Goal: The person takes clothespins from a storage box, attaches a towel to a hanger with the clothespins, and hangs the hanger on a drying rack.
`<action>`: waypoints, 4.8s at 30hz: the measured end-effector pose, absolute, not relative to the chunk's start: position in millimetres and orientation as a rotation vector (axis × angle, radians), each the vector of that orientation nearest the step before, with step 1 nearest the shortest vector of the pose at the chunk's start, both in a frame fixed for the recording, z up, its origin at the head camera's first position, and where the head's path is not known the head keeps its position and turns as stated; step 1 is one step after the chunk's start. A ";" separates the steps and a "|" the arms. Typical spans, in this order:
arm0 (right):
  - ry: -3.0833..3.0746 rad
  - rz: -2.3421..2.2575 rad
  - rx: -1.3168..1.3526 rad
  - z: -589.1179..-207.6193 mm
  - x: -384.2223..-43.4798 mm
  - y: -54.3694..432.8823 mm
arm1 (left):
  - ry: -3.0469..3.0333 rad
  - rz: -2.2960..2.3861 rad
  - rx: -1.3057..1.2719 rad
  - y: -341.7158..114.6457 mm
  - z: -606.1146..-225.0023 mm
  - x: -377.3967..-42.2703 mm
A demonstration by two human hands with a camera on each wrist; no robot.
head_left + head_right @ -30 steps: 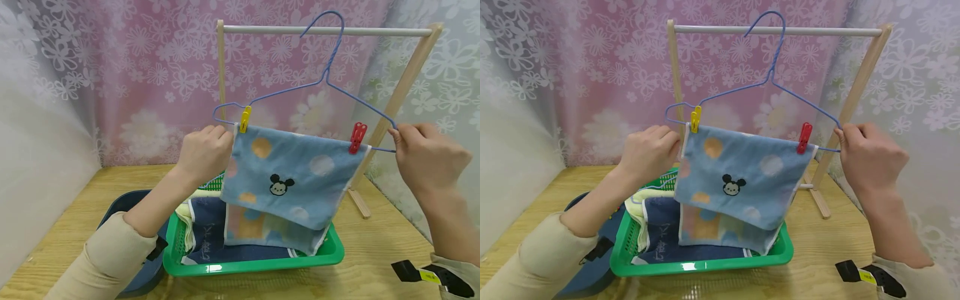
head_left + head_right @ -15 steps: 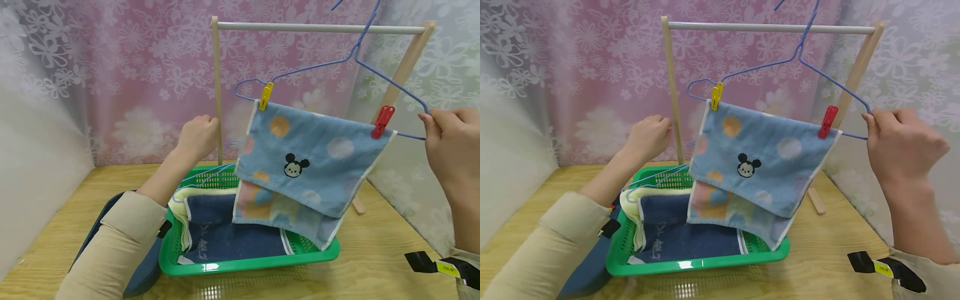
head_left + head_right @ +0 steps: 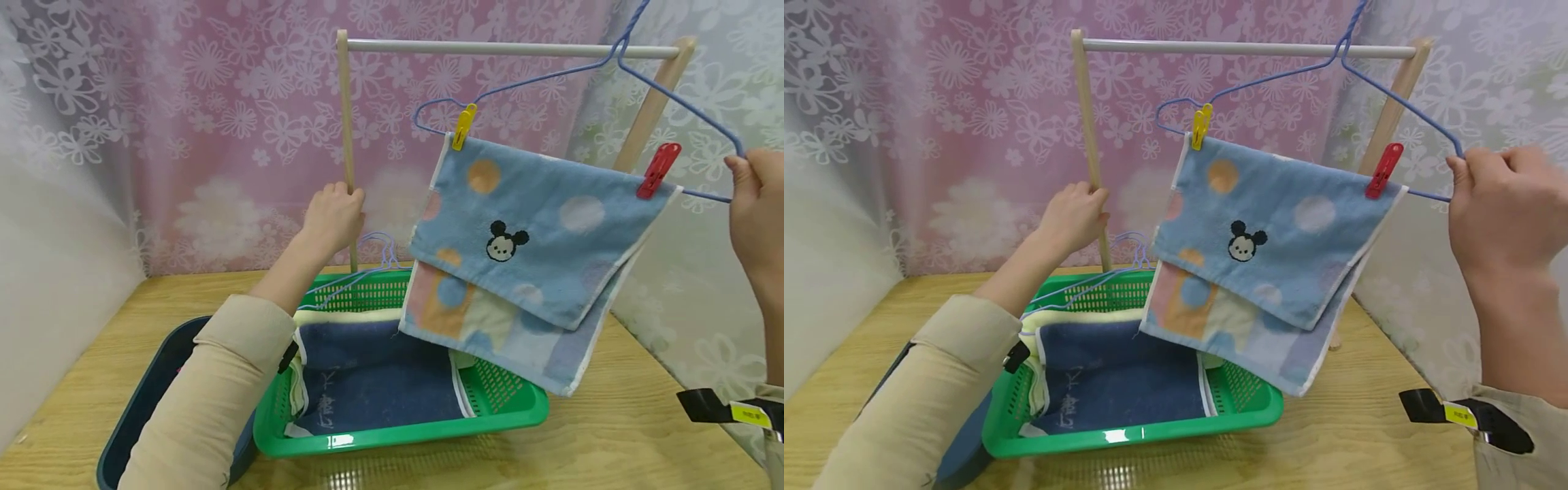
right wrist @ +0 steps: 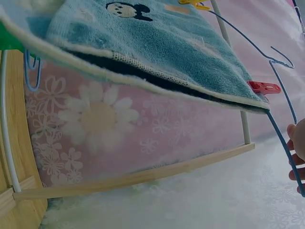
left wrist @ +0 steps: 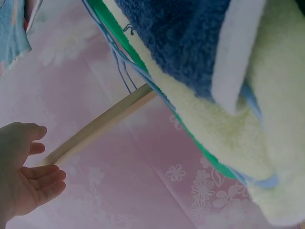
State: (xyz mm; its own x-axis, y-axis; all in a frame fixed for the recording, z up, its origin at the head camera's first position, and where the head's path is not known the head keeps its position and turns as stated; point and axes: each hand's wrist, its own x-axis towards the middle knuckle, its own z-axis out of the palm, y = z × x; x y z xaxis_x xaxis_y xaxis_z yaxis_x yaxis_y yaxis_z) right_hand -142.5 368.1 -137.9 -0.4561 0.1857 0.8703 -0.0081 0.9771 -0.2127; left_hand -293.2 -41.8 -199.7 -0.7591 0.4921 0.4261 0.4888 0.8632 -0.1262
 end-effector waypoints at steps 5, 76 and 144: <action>-2.004 0.251 -0.172 -135.2 -148.5 373.7 | -2.545 0.043 -0.710 -42.0 -201.3 -296.9; -2.049 -0.114 -0.550 -204.6 -171.6 375.4 | -2.426 0.286 -0.721 -44.8 -207.0 -299.7; -2.857 -0.103 0.547 -265.1 -232.1 260.9 | -2.488 -0.056 -1.016 -145.4 -274.3 -165.2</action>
State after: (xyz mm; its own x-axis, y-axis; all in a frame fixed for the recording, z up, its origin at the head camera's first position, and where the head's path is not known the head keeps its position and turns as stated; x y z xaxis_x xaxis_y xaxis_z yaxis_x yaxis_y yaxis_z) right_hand -232.1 260.9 -265.1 -0.9037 -0.3721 0.2117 -0.3558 0.9278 0.1117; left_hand -165.2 -145.4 -274.3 -0.6275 0.6552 0.4207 0.6737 0.7277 -0.1287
